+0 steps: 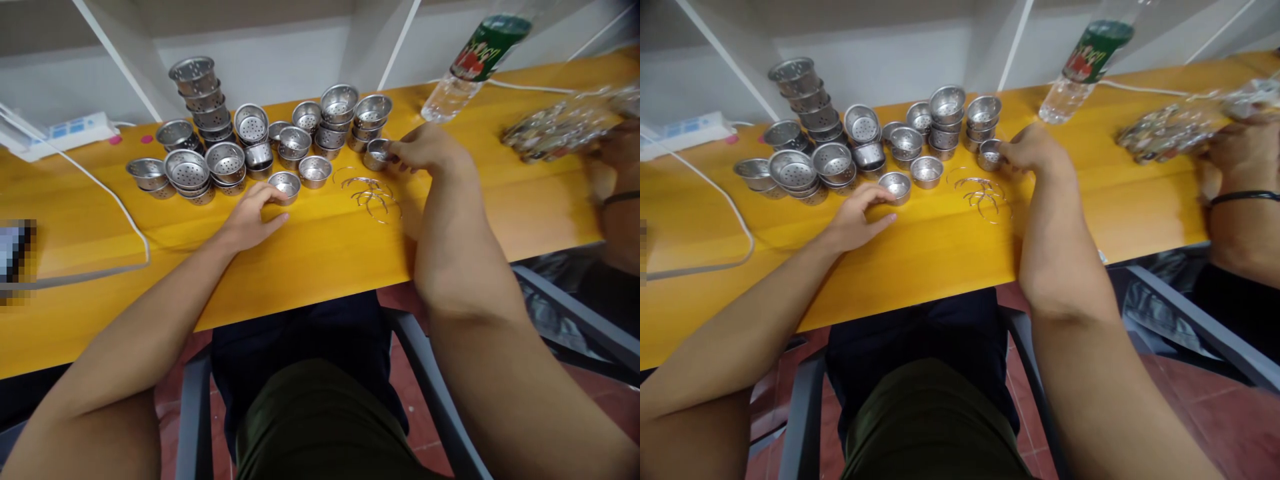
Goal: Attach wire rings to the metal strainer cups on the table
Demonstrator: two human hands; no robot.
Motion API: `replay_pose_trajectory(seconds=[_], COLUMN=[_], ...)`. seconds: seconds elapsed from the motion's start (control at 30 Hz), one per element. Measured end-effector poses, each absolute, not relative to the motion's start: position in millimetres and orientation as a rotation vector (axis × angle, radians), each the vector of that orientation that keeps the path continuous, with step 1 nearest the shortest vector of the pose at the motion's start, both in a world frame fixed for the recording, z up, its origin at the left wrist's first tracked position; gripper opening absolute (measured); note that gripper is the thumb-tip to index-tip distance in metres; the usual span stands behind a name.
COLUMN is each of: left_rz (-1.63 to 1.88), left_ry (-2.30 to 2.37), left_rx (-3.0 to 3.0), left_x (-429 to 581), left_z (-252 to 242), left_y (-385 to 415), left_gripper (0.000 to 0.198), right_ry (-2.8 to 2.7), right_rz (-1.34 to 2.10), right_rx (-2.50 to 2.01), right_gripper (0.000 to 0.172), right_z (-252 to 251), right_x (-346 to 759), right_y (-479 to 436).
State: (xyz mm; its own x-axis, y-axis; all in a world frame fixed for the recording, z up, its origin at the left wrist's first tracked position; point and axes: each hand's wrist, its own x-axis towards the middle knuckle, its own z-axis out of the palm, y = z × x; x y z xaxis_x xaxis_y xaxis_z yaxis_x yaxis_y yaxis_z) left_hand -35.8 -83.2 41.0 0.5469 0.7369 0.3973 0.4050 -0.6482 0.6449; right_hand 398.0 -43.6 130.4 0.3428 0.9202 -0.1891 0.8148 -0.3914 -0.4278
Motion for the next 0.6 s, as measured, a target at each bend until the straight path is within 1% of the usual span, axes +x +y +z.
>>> replay_pose_trajectory(seconds=[0.1,0.17,0.33,0.43,0.5,0.6], left_rz=[0.921,0.925,0.933,0.947,0.963,0.969], left_ry=[0.95,0.955,0.942,0.947,0.973,1.04], left_rx=[2.296,2.303,2.329,2.329,2.32,2.319], left_x=[-36,-36,-38,-38,-38,-38], left_z=[38,36,35,35,34,34], left_y=[-80,-79,-78,-77,-77,-78], left_gripper=[0.039,0.041,0.029,0.023,0.026,0.037], right_ry=[-1.57,-1.571,-1.565,-1.591,-1.571,-1.564], right_rz=[0.583,0.566,0.581,0.413,0.304,0.271], right_rx=[-2.352,-2.363,-2.411,-2.394,-2.369,-2.339], right_gripper=[0.044,0.045,0.057,0.057,0.057,0.055], right_z=[129,130,139,148,154,161], right_x=[398,395,387,378,371,362], right_y=[-42,-43,-51,-60,-67,-75])
